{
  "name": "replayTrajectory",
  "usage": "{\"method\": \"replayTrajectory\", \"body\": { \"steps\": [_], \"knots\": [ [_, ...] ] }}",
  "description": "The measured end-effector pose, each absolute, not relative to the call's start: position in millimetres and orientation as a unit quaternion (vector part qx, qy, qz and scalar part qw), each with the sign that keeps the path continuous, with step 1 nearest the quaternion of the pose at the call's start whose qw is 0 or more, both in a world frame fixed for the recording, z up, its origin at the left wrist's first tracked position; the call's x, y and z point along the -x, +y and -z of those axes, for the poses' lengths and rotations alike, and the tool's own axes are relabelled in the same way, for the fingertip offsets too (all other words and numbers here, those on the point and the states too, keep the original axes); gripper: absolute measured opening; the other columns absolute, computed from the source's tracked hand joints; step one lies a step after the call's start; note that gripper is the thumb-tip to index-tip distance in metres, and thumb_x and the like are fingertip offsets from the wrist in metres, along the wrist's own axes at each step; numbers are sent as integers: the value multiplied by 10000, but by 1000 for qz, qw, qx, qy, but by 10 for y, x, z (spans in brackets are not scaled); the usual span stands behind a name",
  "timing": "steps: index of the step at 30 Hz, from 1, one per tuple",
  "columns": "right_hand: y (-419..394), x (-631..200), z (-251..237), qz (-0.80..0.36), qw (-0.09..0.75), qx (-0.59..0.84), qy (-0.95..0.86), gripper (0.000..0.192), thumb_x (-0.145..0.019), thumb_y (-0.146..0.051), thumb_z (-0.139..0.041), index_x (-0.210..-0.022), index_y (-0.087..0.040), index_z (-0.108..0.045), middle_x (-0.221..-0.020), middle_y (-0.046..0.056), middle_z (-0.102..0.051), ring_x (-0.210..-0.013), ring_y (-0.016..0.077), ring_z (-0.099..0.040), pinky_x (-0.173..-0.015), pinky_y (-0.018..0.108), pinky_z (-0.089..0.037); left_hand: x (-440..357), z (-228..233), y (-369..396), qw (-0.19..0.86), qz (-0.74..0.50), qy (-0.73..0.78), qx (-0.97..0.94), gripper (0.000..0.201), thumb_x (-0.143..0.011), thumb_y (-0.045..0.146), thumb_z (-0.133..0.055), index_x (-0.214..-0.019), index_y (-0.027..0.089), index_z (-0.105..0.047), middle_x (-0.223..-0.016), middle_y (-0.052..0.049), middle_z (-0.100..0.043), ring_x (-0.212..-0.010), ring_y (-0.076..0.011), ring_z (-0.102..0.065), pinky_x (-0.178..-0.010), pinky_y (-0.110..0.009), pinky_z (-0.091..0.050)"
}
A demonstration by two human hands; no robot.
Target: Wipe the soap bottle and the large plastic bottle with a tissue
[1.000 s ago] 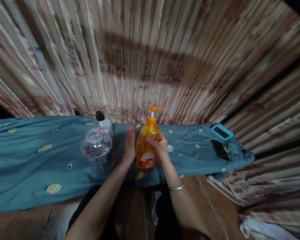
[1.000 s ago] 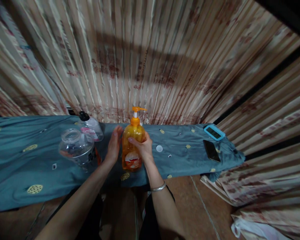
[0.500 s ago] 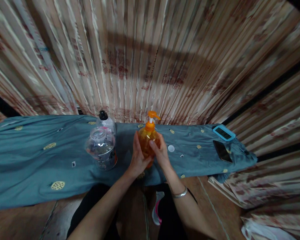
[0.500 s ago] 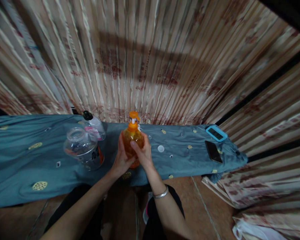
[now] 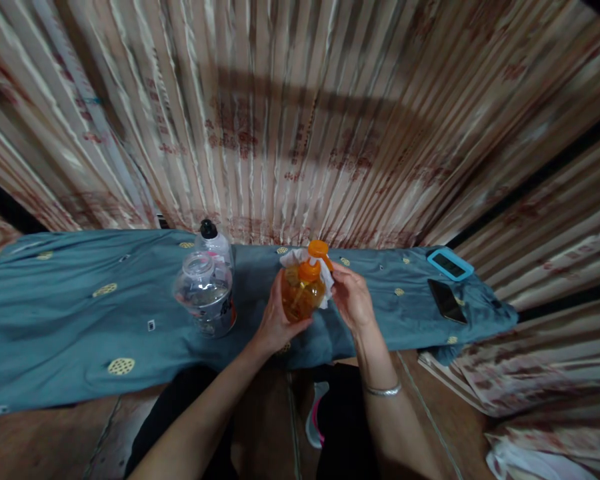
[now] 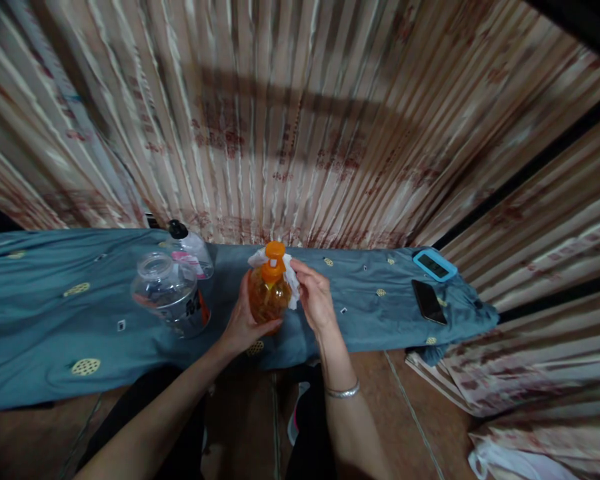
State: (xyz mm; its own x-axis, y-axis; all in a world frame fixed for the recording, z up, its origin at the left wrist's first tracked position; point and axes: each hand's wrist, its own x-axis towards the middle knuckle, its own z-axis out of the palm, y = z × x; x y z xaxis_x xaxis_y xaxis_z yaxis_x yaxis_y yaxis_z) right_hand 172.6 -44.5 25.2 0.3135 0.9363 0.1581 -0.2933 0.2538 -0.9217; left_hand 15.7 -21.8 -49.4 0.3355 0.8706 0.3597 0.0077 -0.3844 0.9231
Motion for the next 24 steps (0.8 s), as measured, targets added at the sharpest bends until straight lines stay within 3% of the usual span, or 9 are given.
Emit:
{"method": "replayTrajectory", "body": {
  "steps": [7,10,14,17,22,24],
  "knots": [
    [-374,-1741,-302,-429,665,417,-447,323,-639,-327,-853,-912,-196,-742,-1126,48,-729,-1096,231,-632,-1067,483,-375,-118,541,-138,407,-449,315,-730,1263,-612,391,-848,-1526,239,10,-1550,-195,-317,-1436,-338,-338,-1177,-530,-284],
    [-298,-1666,-267,-456,644,402,-464,346,-702,-405,-802,-965,-193,-725,-1108,49,-730,-1103,240,-630,-1069,491,-371,-86,504,-119,402,-443,306,-740,1292,-631,426,-834,-1527,225,74,-1525,-200,-364,-1422,-337,-367,-1164,-531,-314],
    [-186,-1507,-123,-506,613,389,-465,395,-829,-507,-666,-1057,-184,-686,-1098,60,-723,-1054,234,-652,-1034,494,-408,-32,482,-113,397,-435,313,-745,1347,-613,399,-837,-1518,202,139,-1568,-211,-276,-1450,-340,-313,-1178,-521,-305],
    [-93,-1431,84,-534,602,408,-431,414,-905,-544,-557,-1068,-181,-672,-1056,63,-722,-972,210,-676,-945,463,-486,-8,506,-97,403,-440,323,-734,1371,-579,387,-851,-1519,187,128,-1581,-218,-235,-1461,-352,-280,-1190,-525,-281],
    [-98,-1392,472,-513,629,460,-360,289,-922,-436,-594,-961,-156,-654,-925,27,-695,-818,171,-673,-783,387,-554,-46,573,-29,436,-447,317,-714,1356,-558,428,-861,-1529,191,56,-1567,-220,-260,-1460,-366,-274,-1194,-556,-237],
    [-190,-1367,576,-476,660,474,-337,303,-933,-442,-574,-1015,-159,-641,-967,38,-690,-842,174,-674,-786,391,-558,-87,602,2,410,-443,327,-727,1335,-518,435,-877,-1531,207,-38,-1598,-213,-171,-1489,-391,-161,-1201,-580,-179]
  ]
}}
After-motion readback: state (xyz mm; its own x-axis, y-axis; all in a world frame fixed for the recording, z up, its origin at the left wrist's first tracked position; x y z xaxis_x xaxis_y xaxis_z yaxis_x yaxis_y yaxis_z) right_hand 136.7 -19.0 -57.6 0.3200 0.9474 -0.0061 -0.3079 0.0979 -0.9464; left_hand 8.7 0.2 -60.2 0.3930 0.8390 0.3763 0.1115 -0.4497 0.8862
